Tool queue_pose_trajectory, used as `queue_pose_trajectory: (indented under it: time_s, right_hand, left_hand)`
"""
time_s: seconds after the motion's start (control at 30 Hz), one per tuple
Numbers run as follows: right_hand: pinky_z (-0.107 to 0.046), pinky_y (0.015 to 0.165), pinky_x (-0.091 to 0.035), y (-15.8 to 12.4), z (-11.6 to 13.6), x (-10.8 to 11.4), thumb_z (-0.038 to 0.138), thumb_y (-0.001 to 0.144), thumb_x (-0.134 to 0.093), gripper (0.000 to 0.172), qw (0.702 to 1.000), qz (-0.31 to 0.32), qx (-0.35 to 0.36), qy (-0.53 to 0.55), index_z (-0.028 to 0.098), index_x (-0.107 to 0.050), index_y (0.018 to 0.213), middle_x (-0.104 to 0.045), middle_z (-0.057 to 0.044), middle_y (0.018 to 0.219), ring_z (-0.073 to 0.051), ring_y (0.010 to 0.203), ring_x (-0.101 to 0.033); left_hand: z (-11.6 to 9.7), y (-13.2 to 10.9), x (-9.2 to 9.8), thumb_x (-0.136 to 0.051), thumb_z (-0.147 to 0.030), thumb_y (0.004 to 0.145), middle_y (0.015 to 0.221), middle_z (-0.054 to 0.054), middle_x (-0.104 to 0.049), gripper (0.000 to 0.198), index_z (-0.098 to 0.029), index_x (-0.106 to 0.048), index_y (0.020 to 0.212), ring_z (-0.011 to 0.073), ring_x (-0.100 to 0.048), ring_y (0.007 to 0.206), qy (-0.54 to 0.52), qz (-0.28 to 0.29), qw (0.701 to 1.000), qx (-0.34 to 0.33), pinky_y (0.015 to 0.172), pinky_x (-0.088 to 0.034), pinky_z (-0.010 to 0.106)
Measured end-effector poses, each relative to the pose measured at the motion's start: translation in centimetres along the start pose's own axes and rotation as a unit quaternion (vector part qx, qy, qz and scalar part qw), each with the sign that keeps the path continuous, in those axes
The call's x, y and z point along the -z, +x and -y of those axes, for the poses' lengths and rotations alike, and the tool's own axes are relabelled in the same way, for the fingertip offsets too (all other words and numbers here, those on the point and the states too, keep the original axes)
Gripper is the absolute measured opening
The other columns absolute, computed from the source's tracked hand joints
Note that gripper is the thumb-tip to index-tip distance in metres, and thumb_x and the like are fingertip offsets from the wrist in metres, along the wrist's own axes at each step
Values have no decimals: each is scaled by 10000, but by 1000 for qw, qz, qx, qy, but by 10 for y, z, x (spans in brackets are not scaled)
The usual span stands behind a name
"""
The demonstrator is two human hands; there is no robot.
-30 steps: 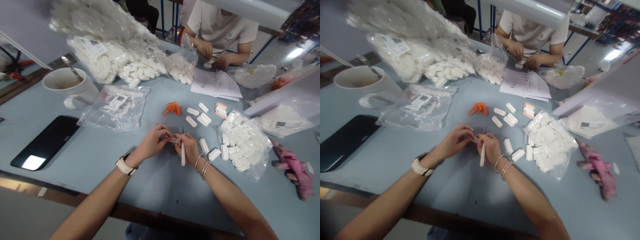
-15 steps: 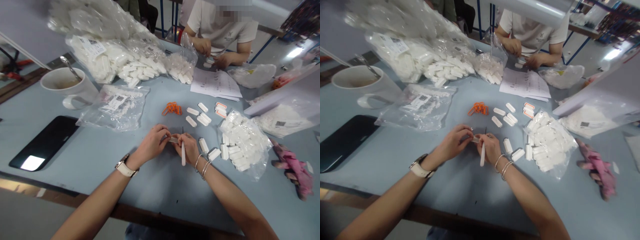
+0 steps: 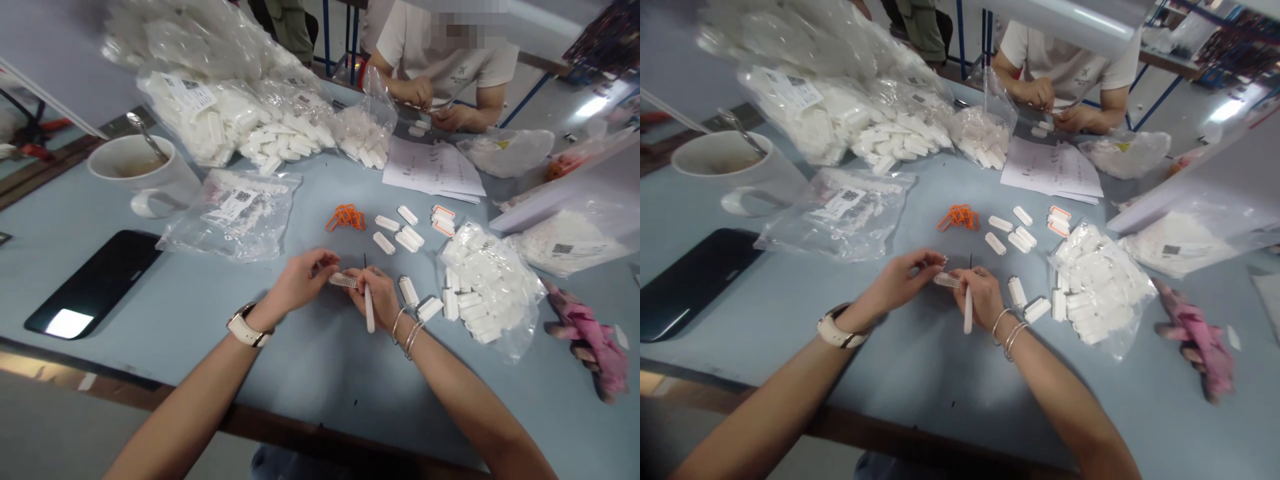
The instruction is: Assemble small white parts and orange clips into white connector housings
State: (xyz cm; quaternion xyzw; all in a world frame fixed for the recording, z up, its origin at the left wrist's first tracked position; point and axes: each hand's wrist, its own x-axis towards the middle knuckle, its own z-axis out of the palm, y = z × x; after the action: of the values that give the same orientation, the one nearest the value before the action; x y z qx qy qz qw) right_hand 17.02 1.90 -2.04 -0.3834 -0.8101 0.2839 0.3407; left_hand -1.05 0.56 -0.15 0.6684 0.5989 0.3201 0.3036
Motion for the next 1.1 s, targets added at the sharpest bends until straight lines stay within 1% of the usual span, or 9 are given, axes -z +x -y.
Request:
queue_pose_trajectory:
  time_s: [0.07, 0.17, 0.23, 0.3, 0.43, 0.57, 0.7, 0.93, 1.1]
  right_hand:
    - [-288, 646, -459, 1, 0, 0, 148, 754, -527, 239, 1000, 6, 18, -5, 233, -347, 621, -711, 2, 838, -143, 616, -531]
    - [-288, 674, -452, 1, 0, -1, 130, 746, -537, 258, 999, 13, 36, -11, 232, -329, 632, -718, 10, 868, -135, 603, -516]
    - [-282, 668, -447, 1, 1, 0, 119, 743, -536, 265, 999, 17, 33, -17, 234, -324, 634, -716, 11, 838, -134, 596, -509]
    - [-275, 657, -443, 1, 1, 0, 121, 745, -538, 270, 999, 19, 30, -19, 236, -321, 634, -710, 13, 805, -135, 588, -499]
    - [-266, 643, -439, 1, 1, -1, 126, 740, -550, 273, 999, 11, 36, -17, 238, -324, 634, -703, 12, 786, -137, 588, -492]
    - [-263, 648, -440, 1, 0, -2, 115, 727, -557, 284, 999, 17, 27, -23, 238, -320, 631, -707, 7, 806, -141, 612, -506]
    - [-267, 672, -448, 1, -1, -2, 102, 716, -561, 292, 999, 18, 20, -25, 238, -317, 631, -708, 1, 813, -143, 624, -525]
    - [-272, 666, -450, 0, -3, -3, 97, 716, -563, 303, 999, 8, 28, -19, 237, -308, 633, -701, -7, 781, -152, 640, -556]
    - [-278, 665, -448, 0, -4, -4, 121, 732, -563, 296, 999, 8, 33, -27, 238, -307, 639, -708, -6, 799, -149, 616, -538]
  left_hand:
    - [6, 3, 0, -480, -264, 851, 804, 33, -667, 169, -184, -628, 866, 156, -590, 696, 39, -34, 999, -17, 627, -468, 277]
    - [17, 5, -4, -495, -201, 844, 793, 45, -651, 150, -175, -641, 817, 174, -588, 762, 107, -65, 987, -97, 705, -476, 309]
    - [24, 5, -7, -506, -183, 845, 788, 50, -642, 146, -171, -651, 824, 181, -577, 768, 144, -62, 978, -139, 721, -474, 323]
    - [27, 6, -8, -506, -177, 854, 789, 55, -633, 154, -167, -660, 842, 182, -563, 760, 175, -44, 970, -163, 717, -469, 326]
    - [25, 6, -5, -496, -211, 876, 794, 59, -616, 179, -171, -667, 844, 187, -526, 760, 243, -18, 950, -194, 711, -451, 325]
    - [16, 7, -1, -477, -167, 873, 791, 61, -600, 196, -175, -664, 814, 188, -507, 775, 317, -7, 923, -220, 718, -428, 323]
    - [9, 7, 1, -471, -127, 862, 806, 68, -603, 190, -165, -649, 808, 195, -505, 780, 348, 14, 907, -235, 721, -416, 329]
    - [7, 6, 5, -509, -96, 834, 863, 66, -601, 123, -165, -605, 798, 212, -509, 804, 377, 60, 892, -244, 733, -395, 341]
    - [10, 5, 6, -495, -99, 842, 874, 67, -593, 133, -177, -602, 830, 216, -512, 828, 359, 66, 902, -229, 752, -394, 346]
